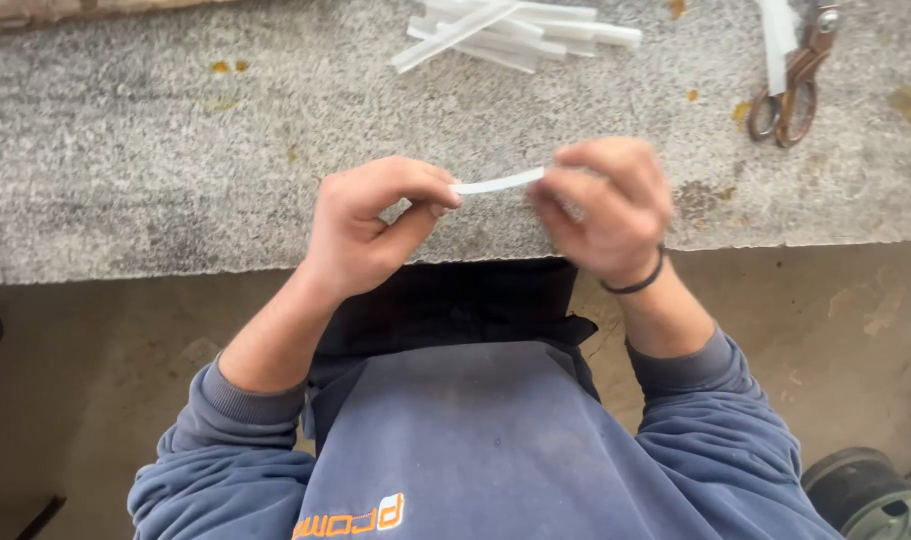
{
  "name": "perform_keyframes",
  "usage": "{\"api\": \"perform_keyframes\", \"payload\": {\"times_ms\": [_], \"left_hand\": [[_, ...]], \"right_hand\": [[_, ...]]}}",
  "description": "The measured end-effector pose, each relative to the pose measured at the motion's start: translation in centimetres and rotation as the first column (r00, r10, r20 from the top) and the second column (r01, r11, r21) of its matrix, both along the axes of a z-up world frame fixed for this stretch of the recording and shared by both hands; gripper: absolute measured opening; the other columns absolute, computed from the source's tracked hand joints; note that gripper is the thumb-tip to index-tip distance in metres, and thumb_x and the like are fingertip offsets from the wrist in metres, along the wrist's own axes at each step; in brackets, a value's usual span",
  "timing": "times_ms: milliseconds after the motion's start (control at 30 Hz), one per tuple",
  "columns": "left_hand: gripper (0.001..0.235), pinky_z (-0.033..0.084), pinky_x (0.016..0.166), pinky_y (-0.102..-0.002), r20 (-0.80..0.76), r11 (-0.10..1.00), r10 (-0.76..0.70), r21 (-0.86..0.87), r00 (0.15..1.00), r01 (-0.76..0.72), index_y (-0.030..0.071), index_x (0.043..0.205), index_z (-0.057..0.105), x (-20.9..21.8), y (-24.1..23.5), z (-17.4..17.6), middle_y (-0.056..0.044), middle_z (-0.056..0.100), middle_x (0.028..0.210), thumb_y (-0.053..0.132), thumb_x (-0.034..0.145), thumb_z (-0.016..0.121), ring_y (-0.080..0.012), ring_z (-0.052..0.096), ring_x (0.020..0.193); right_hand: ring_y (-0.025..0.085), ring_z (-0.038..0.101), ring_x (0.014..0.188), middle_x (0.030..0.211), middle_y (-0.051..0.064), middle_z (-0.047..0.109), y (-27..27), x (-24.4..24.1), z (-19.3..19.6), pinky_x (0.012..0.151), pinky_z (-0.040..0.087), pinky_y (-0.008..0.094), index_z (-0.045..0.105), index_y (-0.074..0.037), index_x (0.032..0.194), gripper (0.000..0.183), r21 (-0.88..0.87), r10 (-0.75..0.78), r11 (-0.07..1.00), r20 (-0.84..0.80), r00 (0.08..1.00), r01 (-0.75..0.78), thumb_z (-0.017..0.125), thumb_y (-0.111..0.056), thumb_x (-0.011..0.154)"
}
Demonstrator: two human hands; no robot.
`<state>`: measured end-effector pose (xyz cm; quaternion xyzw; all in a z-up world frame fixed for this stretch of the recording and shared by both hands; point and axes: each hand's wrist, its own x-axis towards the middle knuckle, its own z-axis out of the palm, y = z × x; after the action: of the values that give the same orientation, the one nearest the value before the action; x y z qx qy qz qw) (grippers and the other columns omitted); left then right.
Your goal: The person is manually folding white insulation strips, likely for motor winding, on a workshop workbench.
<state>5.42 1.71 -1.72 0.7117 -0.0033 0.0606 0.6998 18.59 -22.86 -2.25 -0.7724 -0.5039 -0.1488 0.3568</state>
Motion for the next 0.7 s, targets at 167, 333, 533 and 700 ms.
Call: {"api": "perform_keyframes", "payload": {"times_ms": [167, 333, 533, 700], "left_hand": [[0.019, 0.058, 0.081, -0.028, -0.027, 0.954, 0.103, 0.286, 0.994, -0.09, 0.004, 0.104, 0.072, -5.3, 2.7, 0.3, -0.009, 0.076, 0.103, -0.008, 0.089, 0.073, -0.0196, 0.075, 0.093], [0.017, 0.058, 0.083, -0.031, -0.535, 0.994, -0.03, 0.077, 0.845, 0.084, 0.001, 0.096, 0.075, -23.2, 13.3, -7.0, -0.009, 0.077, 0.097, 0.001, 0.079, 0.072, -0.0191, 0.074, 0.093], [0.025, 0.056, 0.095, -0.037, -0.909, 0.924, 0.198, 0.297, 0.366, 0.239, 0.009, 0.109, 0.079, -45.9, 23.7, -22.0, -0.013, 0.078, 0.104, 0.024, 0.093, 0.067, -0.023, 0.076, 0.1], [0.034, 0.052, 0.101, -0.039, -0.762, 0.756, 0.351, 0.574, 0.545, 0.315, 0.015, 0.116, 0.08, -41.9, 24.0, -23.9, -0.01, 0.075, 0.121, 0.029, 0.086, 0.074, -0.0241, 0.069, 0.116]], "right_hand": [[0.024, 0.064, 0.113, 0.117, 0.01, 0.07, -5.8, 5.7, -3.6, 0.09, 0.059, 0.038, 0.076, -0.006, 0.106, 0.007, 0.028, -0.261, 0.964, -0.063, 0.963, 0.263, 0.081, -0.006, 0.101], [0.025, 0.065, 0.101, 0.112, 0.014, 0.071, -9.5, 9.9, -0.2, 0.085, 0.057, 0.04, 0.075, 0.001, 0.111, 0.015, -0.227, -0.475, 0.859, -0.015, 0.88, 0.459, 0.08, -0.004, 0.097], [0.023, 0.071, 0.078, 0.09, 0.012, 0.074, -11.9, 14.2, -1.9, 0.069, 0.054, 0.037, 0.075, 0.0, 0.106, 0.02, -0.308, -0.457, 0.858, -0.096, 0.884, 0.41, 0.082, -0.013, 0.093], [0.023, 0.071, 0.077, 0.089, 0.009, 0.075, -12.1, 15.7, -2.9, 0.067, 0.052, 0.037, 0.077, -0.005, 0.102, 0.018, -0.349, -0.527, 0.804, -0.04, 0.849, 0.482, 0.084, -0.021, 0.098]]}}
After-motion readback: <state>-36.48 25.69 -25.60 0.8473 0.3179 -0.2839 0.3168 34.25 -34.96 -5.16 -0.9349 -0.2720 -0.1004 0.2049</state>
